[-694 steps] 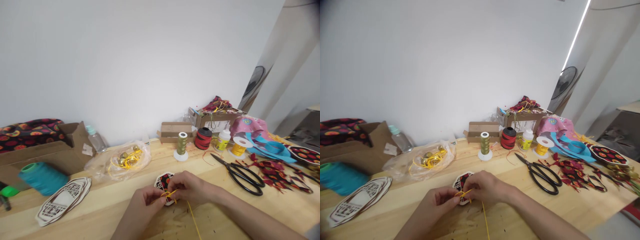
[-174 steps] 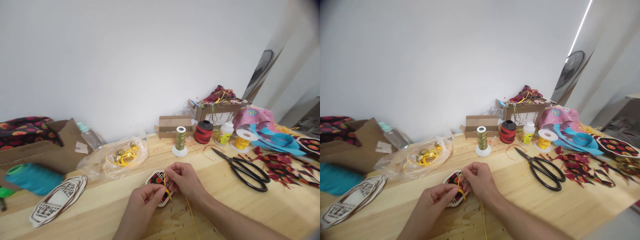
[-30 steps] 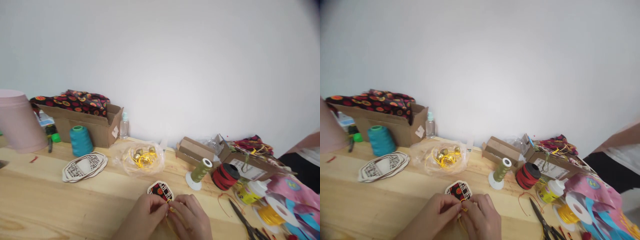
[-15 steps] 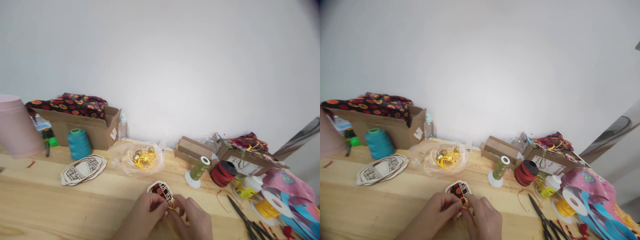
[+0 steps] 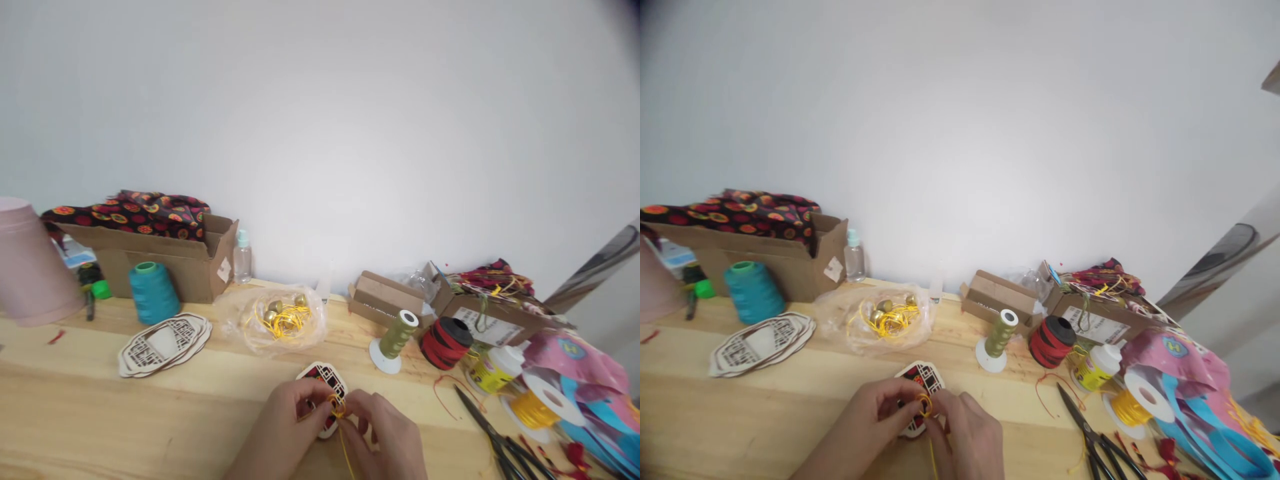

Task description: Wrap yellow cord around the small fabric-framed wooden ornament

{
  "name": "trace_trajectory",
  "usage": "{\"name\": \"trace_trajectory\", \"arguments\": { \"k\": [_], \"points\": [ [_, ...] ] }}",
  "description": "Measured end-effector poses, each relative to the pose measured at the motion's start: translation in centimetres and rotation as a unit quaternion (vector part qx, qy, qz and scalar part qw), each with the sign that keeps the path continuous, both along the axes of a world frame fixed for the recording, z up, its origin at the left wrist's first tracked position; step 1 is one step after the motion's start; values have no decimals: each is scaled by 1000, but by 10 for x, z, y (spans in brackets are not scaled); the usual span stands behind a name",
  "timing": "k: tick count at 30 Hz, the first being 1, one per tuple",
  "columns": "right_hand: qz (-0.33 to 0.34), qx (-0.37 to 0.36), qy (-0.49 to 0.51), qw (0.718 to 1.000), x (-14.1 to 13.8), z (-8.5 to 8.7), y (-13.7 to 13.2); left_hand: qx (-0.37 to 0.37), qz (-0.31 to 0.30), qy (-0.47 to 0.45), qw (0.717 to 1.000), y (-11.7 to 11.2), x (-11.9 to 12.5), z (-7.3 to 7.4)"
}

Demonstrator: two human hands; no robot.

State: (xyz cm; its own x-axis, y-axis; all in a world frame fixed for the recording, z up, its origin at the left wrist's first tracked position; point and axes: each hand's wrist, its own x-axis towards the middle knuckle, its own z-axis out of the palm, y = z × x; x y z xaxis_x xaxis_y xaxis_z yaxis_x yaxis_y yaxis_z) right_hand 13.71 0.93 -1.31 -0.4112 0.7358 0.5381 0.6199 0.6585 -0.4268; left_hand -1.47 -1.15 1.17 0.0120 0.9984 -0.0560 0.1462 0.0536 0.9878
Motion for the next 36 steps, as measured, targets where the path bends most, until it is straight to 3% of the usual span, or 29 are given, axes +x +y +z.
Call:
{"name": "trace_trajectory", "arguments": {
  "k": [6, 10, 16, 22, 30, 35, 36],
  "points": [
    [19, 6, 25, 999, 0, 2, 2, -17, -1, -49, 999, 1, 1, -4],
    [31, -27, 63, 997, 0, 3, 2, -20, -9, -71, 997, 3, 0, -6],
    [24, -132, 83, 987, -2, 13, 1, -45, -18, -114, 992, 3, 1, -11],
    [29, -261, 157, 952, -7, 24, -1, -66, -8, -130, 989, 4, 5, -13],
    [49, -382, 353, 853, -10, 16, 5, -111, 7, -171, 979, 4, 11, -6],
    [147, -445, 515, 718, -1, 23, 7, -114, 36, -176, 977, 7, 9, -7],
    [164, -445, 529, 704, 3, 28, 6, -118, 43, -179, 976, 7, 9, -7]
  ]
}}
